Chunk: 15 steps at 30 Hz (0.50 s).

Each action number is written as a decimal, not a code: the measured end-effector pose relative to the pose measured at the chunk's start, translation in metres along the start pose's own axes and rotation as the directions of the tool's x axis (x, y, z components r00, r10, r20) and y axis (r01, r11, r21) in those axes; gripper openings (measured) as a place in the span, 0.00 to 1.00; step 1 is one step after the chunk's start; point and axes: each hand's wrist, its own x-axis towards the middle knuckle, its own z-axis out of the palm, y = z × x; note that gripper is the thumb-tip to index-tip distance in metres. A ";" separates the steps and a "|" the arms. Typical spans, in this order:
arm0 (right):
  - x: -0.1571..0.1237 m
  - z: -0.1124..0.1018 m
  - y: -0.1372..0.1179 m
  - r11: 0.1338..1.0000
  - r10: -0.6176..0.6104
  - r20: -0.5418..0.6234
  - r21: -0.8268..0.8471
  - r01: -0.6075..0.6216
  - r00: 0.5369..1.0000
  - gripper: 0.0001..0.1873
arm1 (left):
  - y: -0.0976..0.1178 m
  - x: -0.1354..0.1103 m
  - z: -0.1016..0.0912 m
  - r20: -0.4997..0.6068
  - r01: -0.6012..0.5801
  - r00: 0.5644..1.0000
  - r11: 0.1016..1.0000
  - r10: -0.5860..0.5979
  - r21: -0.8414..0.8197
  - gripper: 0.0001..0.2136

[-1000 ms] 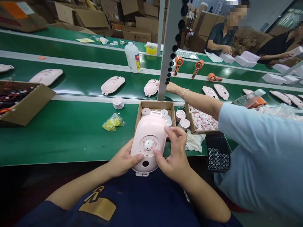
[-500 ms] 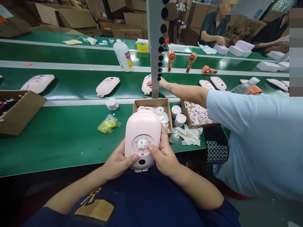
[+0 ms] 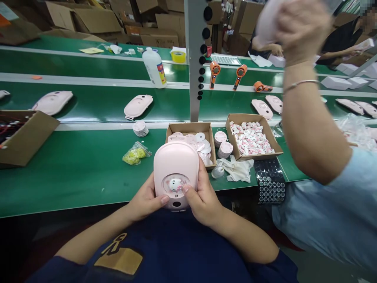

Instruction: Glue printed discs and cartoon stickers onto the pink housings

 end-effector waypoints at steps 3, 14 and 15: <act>-0.005 0.003 -0.002 0.969 -0.092 0.000 -0.228 0.090 0.996 0.39 | 0.003 0.003 0.006 -0.041 0.019 0.999 0.997 -0.022 -0.069 0.29; -0.024 -0.030 0.014 0.890 -0.371 0.093 -0.247 0.383 0.924 0.30 | 0.057 0.055 -0.057 -0.462 -0.145 0.880 0.989 0.112 -0.036 0.26; -0.026 -0.038 0.016 0.897 -0.356 0.084 -0.250 0.365 0.931 0.27 | 0.069 0.074 -0.073 -0.488 -0.174 0.861 0.984 0.142 -0.021 0.26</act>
